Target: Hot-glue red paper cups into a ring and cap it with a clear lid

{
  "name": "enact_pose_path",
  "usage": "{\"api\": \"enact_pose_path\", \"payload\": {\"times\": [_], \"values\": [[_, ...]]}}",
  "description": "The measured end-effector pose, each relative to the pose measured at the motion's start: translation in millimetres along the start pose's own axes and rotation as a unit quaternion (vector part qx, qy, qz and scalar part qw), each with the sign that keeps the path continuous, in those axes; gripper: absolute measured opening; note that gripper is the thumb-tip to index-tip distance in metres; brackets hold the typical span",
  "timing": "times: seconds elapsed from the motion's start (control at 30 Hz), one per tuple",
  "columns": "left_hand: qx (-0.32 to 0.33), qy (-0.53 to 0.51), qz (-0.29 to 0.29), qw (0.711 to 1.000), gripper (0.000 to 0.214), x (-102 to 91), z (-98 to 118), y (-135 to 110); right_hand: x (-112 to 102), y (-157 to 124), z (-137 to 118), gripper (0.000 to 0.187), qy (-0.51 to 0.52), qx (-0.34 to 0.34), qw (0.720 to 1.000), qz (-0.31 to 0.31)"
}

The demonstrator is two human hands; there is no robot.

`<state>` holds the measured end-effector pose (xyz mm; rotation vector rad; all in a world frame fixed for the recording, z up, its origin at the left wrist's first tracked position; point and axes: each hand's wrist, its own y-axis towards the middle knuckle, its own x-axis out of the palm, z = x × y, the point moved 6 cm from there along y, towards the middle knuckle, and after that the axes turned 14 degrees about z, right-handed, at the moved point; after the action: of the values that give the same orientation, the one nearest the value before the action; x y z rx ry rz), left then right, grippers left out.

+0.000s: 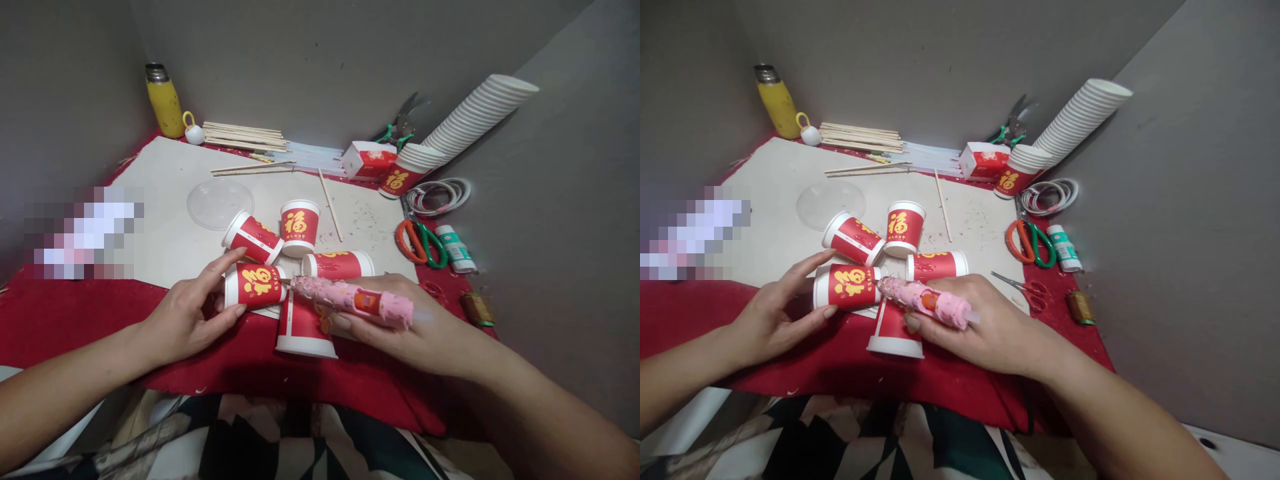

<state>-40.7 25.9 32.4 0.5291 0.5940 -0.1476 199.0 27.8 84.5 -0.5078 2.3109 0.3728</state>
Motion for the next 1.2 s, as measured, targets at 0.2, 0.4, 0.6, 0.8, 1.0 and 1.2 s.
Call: {"api": "enact_pose_path", "payload": {"times": [0.2, 0.4, 0.6, 0.8, 1.0, 1.2], "values": [[0.009, 0.009, 0.000, 1.000, 0.070, -0.2, -0.4, -0.2, -0.8, -2.0, -0.9, 0.029, -0.009, -0.002, 1.000, 0.000], [0.002, 0.003, -0.005, 1.000, 0.072, 0.2, -0.1, -0.2, 1.3, 0.7, -4.0, 0.028, -0.009, -0.001, 1.000, 0.008], [-0.001, -0.013, -0.004, 1.000, 0.075, -0.2, 0.6, 0.2, 3.9, 5.8, -7.1, 0.027, 0.007, -0.006, 1.000, -0.004], [0.007, -0.002, -0.006, 1.000, 0.074, 0.1, 0.6, 0.1, -1.1, -0.8, 2.9, 0.026, -0.011, -0.007, 1.000, 0.013], [0.003, -0.009, -0.002, 1.000, 0.076, 0.2, 0.7, -0.3, 0.0, -2.3, -0.6, 0.027, -0.011, -0.003, 1.000, 0.018], [0.011, -0.010, 0.001, 1.000, 0.076, 0.3, 0.7, -1.0, 7.3, 2.6, -10.2, 0.025, 0.028, 0.000, 0.999, -0.019]]}}
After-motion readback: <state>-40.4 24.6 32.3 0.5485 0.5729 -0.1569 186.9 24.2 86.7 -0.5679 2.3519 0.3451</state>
